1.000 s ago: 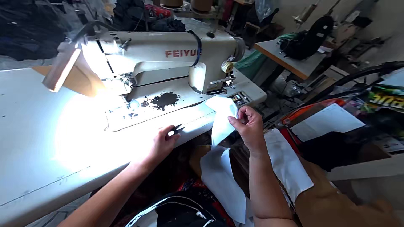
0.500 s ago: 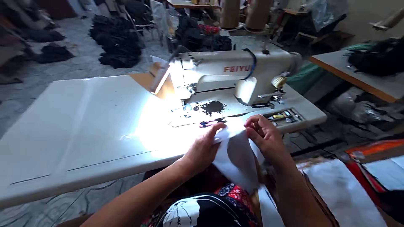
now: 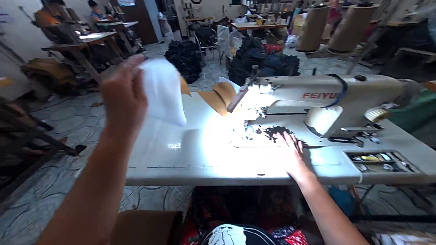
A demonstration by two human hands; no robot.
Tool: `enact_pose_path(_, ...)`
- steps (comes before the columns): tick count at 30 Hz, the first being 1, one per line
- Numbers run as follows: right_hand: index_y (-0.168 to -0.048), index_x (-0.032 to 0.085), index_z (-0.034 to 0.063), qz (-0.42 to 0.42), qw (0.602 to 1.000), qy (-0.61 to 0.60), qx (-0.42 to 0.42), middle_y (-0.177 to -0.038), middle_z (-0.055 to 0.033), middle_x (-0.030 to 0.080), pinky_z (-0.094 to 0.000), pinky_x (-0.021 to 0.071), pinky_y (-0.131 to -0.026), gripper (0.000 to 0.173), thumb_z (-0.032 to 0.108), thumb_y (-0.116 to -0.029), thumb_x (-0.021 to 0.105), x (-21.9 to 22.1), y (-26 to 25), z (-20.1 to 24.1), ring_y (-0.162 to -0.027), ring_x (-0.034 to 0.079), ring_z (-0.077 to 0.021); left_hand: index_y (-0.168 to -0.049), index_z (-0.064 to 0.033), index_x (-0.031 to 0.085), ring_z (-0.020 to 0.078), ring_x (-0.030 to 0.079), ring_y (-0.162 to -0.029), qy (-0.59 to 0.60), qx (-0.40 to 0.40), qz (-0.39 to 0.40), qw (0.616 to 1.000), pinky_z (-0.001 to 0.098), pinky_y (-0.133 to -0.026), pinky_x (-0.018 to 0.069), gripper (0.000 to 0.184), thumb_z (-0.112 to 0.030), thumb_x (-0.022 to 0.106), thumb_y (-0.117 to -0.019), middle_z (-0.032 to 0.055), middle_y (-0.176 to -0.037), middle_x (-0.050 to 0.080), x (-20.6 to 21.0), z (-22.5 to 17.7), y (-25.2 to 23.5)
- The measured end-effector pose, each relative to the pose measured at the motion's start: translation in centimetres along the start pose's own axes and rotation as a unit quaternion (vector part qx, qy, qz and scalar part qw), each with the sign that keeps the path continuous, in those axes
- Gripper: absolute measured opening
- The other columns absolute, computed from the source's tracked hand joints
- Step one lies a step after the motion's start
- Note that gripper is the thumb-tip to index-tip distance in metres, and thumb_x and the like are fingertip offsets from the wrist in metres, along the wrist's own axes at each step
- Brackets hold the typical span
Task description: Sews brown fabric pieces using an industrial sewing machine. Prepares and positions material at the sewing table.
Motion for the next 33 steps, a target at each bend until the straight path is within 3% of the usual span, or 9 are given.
enact_pose_path(3, -0.147, 0.050, -0.0059, -0.067, 0.991, -0.065, -0.098, -0.156, -0.0309, 0.041, -0.0662, 0.0198, -0.121, 0.050, 0.012, -0.1000, 0.051, 1.3, 1.2, 2.9, -0.148, 0.034, -0.0504, -0.136, 0.0045, 0.061, 0.0404, 0.061, -0.128, 0.058, 0.088, 0.051, 0.993, 0.0557, -0.109, 0.0451, 0.037, -0.002, 0.044, -0.1036, 0.0244, -0.138, 0.063, 3.8, -1.6, 4.9)
enact_pose_path(7, -0.114, 0.072, -0.0081, -0.093, 0.966, -0.078, -0.228, -0.109, -0.0257, 0.073, -0.0619, 0.0518, -0.094, 0.047, 0.032, -0.1028, 0.049, 3.8, 3.9, 7.1, -0.106, 0.069, -0.0448, -0.136, -0.0092, 0.067, 0.0448, 0.049, -0.139, 0.106, 0.045, 0.258, 0.959, 0.0728, -0.112, 0.0303, 0.036, -0.011, 0.054, -0.1026, 0.0203, -0.147, 0.057, 11.5, -0.8, 14.2)
enact_pose_path(11, -0.149, 0.054, 0.0062, 0.001, 0.939, -0.151, -0.309, -0.152, -0.0176, 0.053, -0.0466, 0.0426, -0.115, 0.053, 0.036, -0.1054, 0.046, 5.1, 5.3, 10.9, -0.140, 0.052, -0.0297, -0.149, -0.0228, 0.057, 0.0495, 0.026, -0.152, 0.131, 0.018, 0.420, 0.898, 0.0780, -0.114, 0.0163, 0.050, -0.044, 0.038, -0.1083, 0.0159, -0.161, 0.041, 12.5, -1.1, 18.8)
enact_pose_path(14, -0.146, 0.058, 0.0121, 0.014, 0.922, -0.160, -0.352, -0.152, -0.0163, 0.053, -0.0525, 0.0403, -0.116, 0.048, 0.034, -0.1046, 0.049, 6.0, 5.7, 12.9, -0.143, 0.048, -0.0342, -0.132, -0.0141, 0.070, 0.0394, 0.049, -0.139, 0.181, 0.040, 0.383, 0.905, 0.0671, -0.112, 0.0322, 0.057, -0.048, 0.031, -0.1090, 0.0133, -0.142, 0.062, 11.4, -0.9, 18.0)
enact_pose_path(17, -0.137, 0.066, 0.0109, 0.042, 0.919, -0.128, -0.371, -0.144, -0.0148, 0.061, -0.0626, 0.0375, -0.115, 0.044, 0.036, -0.1053, 0.049, 7.3, 6.1, 13.8, -0.139, 0.053, -0.0360, -0.107, 0.0010, 0.076, 0.0339, 0.067, -0.115, 0.186, 0.020, 0.328, 0.926, 0.0552, -0.106, 0.0451, 0.041, -0.023, 0.043, -0.1074, 0.0180, -0.111, 0.073, 12.5, 0.9, 15.8)
enact_pose_path(22, -0.138, 0.066, 0.0116, 0.024, 0.926, -0.088, -0.366, -0.144, -0.0127, 0.062, -0.0646, 0.0392, -0.112, 0.045, 0.037, -0.1037, 0.051, 7.7, 6.8, 14.4, -0.137, 0.055, -0.0362, -0.142, -0.0059, 0.060, 0.0449, 0.035, -0.149, 0.014, -0.140, 0.432, 0.891, 0.0730, -0.118, 0.0160, 0.048, -0.038, 0.049, -0.1081, 0.0215, -0.153, 0.050, 16.9, 4.7, 12.1)
enact_pose_path(25, -0.138, 0.066, 0.0125, 0.023, 0.929, -0.081, -0.361, -0.145, -0.0123, 0.061, -0.0661, 0.0391, -0.111, 0.045, 0.038, -0.1040, 0.051, 7.7, 6.9, 14.3, -0.137, 0.055, -0.0366, -0.160, -0.0125, 0.037, 0.0503, 0.009, -0.155, 0.002, -0.182, 0.431, 0.884, 0.0781, -0.115, 0.0096, 0.061, -0.040, 0.051, -0.1068, 0.0185, -0.172, 0.012, 19.3, 6.4, 9.3)
enact_pose_path(28, -0.141, 0.064, 0.0138, 0.032, 0.930, -0.069, -0.359, -0.147, -0.0121, 0.059, -0.0656, 0.0383, -0.112, 0.046, 0.039, -0.1051, 0.048, 7.7, 6.9, 14.5, -0.139, 0.053, -0.0364, -0.157, -0.0207, 0.043, 0.0526, 0.019, -0.152, -0.002, -0.167, 0.455, 0.875, 0.0810, -0.111, 0.0160, 0.054, -0.041, 0.049, -0.1078, 0.0203, -0.169, 0.020, 19.6, 6.3, 7.5)
enact_pose_path(33, -0.143, 0.062, 0.0141, 0.043, 0.942, -0.098, -0.317, -0.150, -0.0182, 0.055, -0.0652, 0.0437, -0.107, 0.046, 0.035, -0.1035, 0.052, 6.4, 6.6, 14.4, -0.134, 0.057, -0.0395, -0.131, -0.0027, 0.068, 0.0397, 0.057, -0.132, 0.111, -0.085, 0.299, 0.944, 0.0609, -0.109, 0.0419, 0.034, -0.021, 0.056, -0.1049, 0.0236, -0.142, 0.059, 11.8, 4.4, 8.9)
Point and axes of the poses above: each hand's wrist, its own y-axis away from the middle knuckle, its own x-axis out of the palm, z = x × y, the point moved 2 cm from there along -y, towards the middle knuckle
